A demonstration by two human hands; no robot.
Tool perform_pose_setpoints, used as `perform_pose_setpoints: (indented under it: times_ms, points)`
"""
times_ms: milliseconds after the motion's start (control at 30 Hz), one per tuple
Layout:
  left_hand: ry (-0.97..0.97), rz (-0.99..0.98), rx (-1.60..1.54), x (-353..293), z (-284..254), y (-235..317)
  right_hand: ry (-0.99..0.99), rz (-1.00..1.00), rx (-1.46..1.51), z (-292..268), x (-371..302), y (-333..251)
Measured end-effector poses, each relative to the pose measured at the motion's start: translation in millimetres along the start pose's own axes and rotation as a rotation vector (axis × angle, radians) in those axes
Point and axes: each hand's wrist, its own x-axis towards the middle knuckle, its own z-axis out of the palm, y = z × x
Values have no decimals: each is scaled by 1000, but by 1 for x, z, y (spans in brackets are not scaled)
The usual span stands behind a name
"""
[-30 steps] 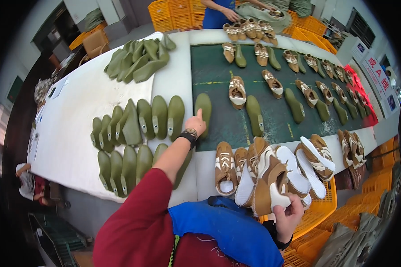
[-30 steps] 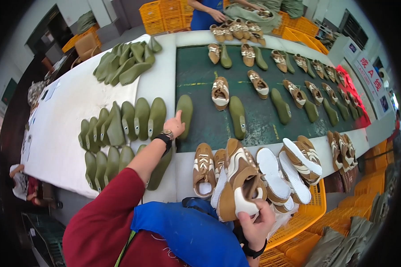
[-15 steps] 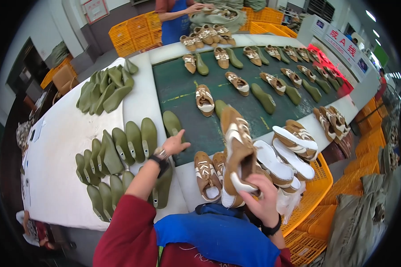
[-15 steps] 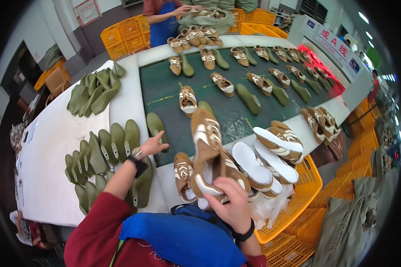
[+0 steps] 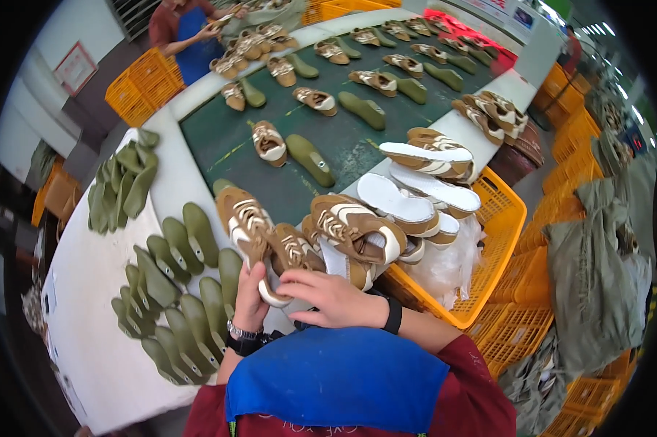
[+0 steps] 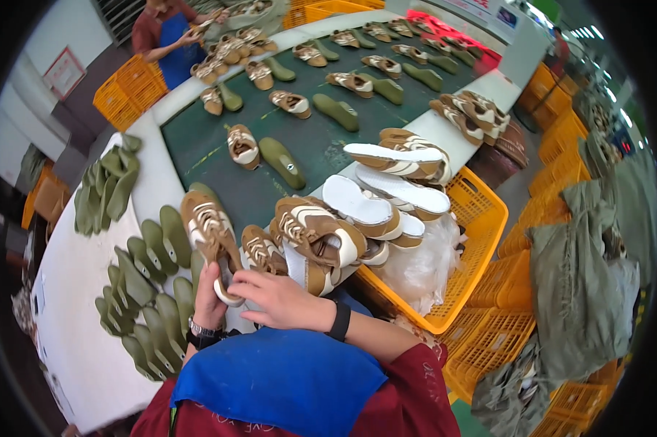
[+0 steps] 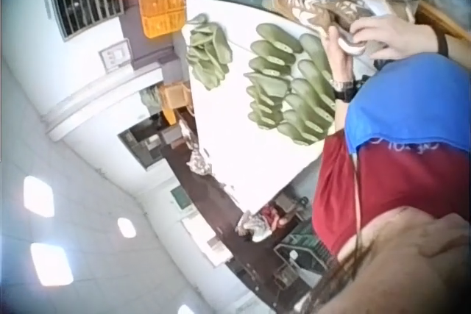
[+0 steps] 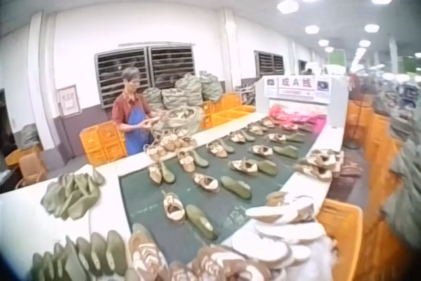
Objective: Organizing shoe lasts and matching shoe uppers before placing them on a conveyor belt in a factory.
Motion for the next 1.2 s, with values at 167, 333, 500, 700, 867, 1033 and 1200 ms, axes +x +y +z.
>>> perform_pose_setpoints:
  times_ms: [167,333,500,700,867,1033,1200]
  points:
    - [-87,-39,72,-16,-2,-18,2,92,-66,1,0,-8]
    - [94,31,340,-40,9,-12,-69,95,-42,8,0,-13]
    - [414,230,368,-91,-16,-11,-182,182,68,30,16,-17]
    - [442,535,1138,-149,-17,-17,-450,139,189,68,34,-27]
    - [424,496,1125,-172,-37,-17,-582,67,206,91,41,-41]
    - [699,480,1016,-188,-64,3,-315,131,206,88,36,-45]
    - [759,381,915,-176,-89,24,-644,162,-173,25,-21,-8]
